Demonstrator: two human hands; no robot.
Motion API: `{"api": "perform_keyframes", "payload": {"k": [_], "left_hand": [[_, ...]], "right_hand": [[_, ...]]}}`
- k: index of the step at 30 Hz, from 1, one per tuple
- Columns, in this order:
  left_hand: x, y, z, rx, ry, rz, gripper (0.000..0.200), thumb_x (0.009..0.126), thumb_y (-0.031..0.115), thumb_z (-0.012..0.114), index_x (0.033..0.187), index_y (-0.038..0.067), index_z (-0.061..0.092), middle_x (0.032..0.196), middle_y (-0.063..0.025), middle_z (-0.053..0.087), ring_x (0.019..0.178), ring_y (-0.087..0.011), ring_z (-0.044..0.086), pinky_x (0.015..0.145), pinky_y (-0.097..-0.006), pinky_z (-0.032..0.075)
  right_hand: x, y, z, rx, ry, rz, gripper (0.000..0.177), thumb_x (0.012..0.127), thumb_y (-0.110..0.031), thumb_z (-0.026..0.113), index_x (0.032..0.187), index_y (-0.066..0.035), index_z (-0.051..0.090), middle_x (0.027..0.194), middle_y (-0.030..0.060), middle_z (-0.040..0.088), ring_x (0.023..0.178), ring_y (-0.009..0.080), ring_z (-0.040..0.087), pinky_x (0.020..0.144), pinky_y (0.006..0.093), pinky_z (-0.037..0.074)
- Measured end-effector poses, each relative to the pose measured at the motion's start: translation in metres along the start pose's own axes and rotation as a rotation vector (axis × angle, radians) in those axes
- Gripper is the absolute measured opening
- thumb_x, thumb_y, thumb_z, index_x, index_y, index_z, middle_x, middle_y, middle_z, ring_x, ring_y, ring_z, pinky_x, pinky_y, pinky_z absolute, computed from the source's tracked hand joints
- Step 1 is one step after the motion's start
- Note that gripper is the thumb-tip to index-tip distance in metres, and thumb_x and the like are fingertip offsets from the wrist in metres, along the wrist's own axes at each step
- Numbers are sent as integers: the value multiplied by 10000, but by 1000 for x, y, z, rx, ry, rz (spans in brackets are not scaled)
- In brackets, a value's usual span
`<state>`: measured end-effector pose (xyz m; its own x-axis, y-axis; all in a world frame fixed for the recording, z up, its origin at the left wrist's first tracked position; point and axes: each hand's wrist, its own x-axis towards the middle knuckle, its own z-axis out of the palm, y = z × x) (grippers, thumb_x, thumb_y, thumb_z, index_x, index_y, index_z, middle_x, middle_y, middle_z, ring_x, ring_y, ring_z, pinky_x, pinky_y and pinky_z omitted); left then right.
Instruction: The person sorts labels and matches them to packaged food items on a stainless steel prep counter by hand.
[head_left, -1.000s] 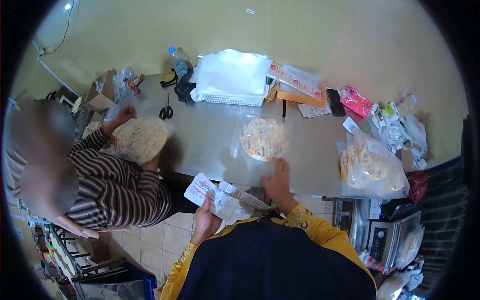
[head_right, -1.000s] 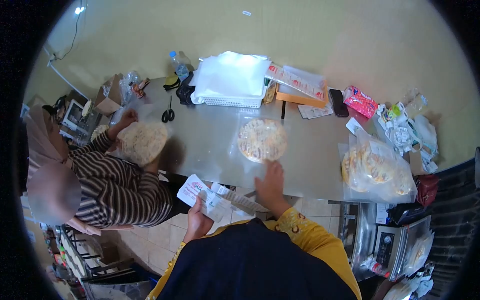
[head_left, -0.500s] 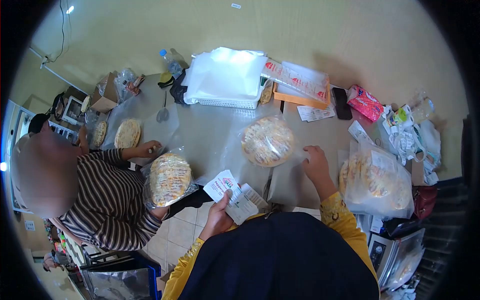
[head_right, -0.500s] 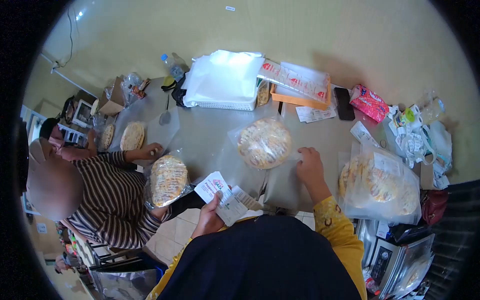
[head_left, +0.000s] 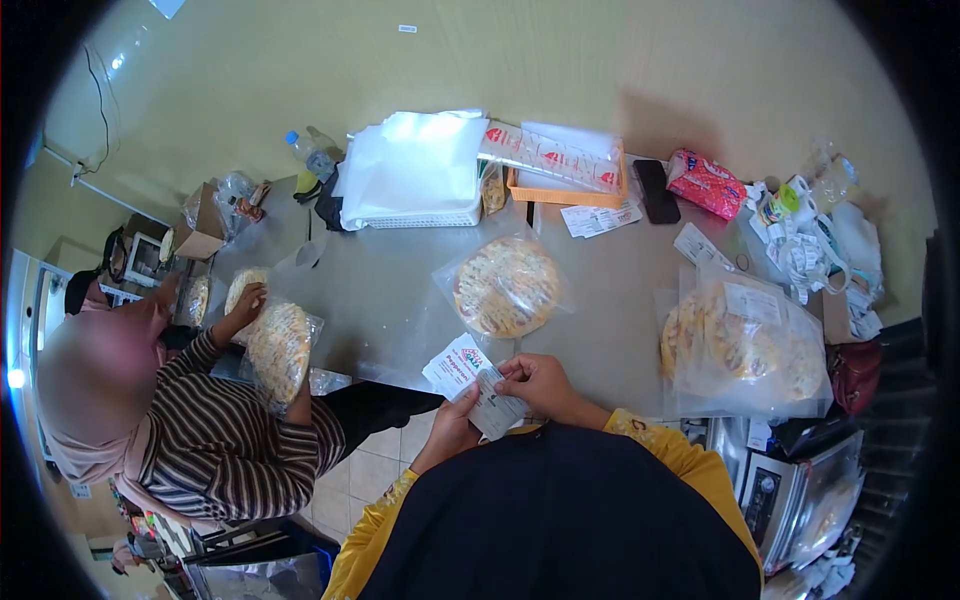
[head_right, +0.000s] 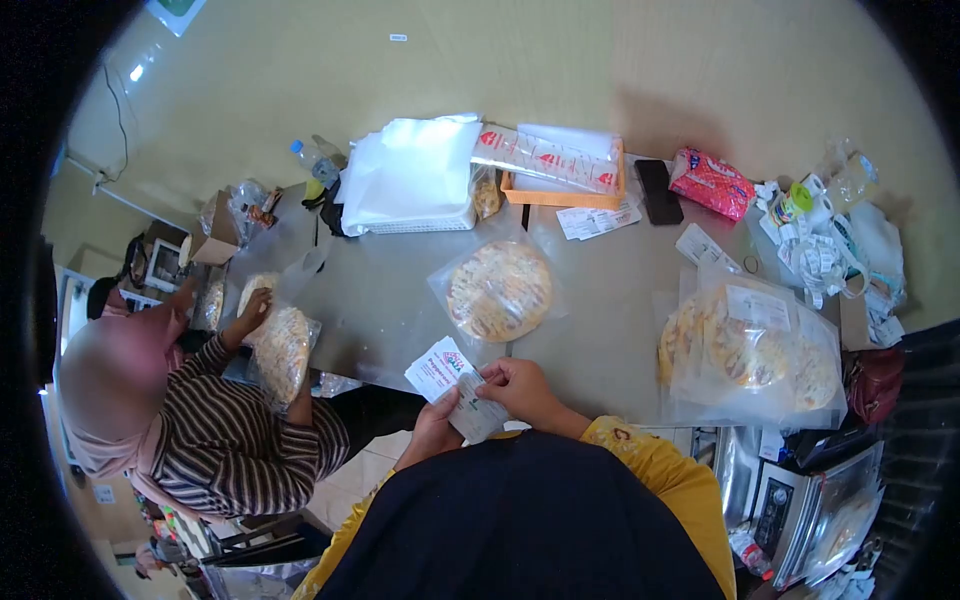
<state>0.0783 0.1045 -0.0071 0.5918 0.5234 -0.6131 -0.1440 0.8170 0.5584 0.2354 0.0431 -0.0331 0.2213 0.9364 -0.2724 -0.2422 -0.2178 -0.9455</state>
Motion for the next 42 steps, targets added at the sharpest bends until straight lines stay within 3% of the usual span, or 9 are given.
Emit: {"api": "perform_keyframes", "payload": {"k": [4,7,12,18,21,30,33,42], "left_hand": [[-6,1,3,75,31,-22,397,926,195,408,1276,14,360,1228,-159,469,1120,-312,485,957,-482,375],[-8,-3,-3,-51,-5,-85,400,929,190,423,1281,12,358,1216,-146,484,1112,-299,494,958,-449,388],[-12,-9,-10,-85,25,-51,406,935,218,381,1290,22,356,1231,-152,474,1150,-326,457,987,-480,341],[-29,-4,-37,-51,-12,80,395,940,210,388,1286,20,385,1273,-91,459,1161,-260,452,990,-420,352],[-36,-3,-52,-64,-26,89,407,935,221,405,1292,26,385,1275,-81,459,1166,-253,444,994,-421,340],[-61,-2,-80,-1,-30,63,414,938,243,393,1296,35,386,1281,-84,451,1177,-257,430,999,-426,328],[-76,2,-92,-32,-22,62,417,936,242,397,1297,35,383,1281,-91,454,1179,-260,428,1003,-424,321],[-118,22,-136,-17,28,107,418,912,250,459,1259,18,434,1257,-87,487,1166,-241,440,1014,-386,299]], "right_hand": [[-3,9,-2,6,-10,-3,189,762,-59,677,913,25,601,733,48,632,649,73,576,607,214,463],[-11,10,-2,-1,5,24,154,776,-67,663,883,17,590,733,46,626,644,76,573,593,218,460],[-20,32,-23,-14,67,67,113,781,-84,656,812,-17,570,726,47,605,638,93,574,561,246,462],[-54,63,-86,273,338,444,111,751,-80,674,786,-34,579,699,51,586,556,141,559,500,273,460],[-54,78,-104,234,470,493,85,755,-86,664,754,-46,589,612,21,543,451,104,468,378,255,346],[8,58,-110,186,425,472,76,782,-91,649,795,-72,577,591,6,526,430,85,411,374,241,299],[12,67,-128,43,254,517,68,801,-107,635,808,-80,573,611,11,534,448,86,427,385,237,317],[31,63,-109,263,365,471,99,814,-96,619,881,-103,546,673,-4,538,517,106,487,443,243,416]]}}
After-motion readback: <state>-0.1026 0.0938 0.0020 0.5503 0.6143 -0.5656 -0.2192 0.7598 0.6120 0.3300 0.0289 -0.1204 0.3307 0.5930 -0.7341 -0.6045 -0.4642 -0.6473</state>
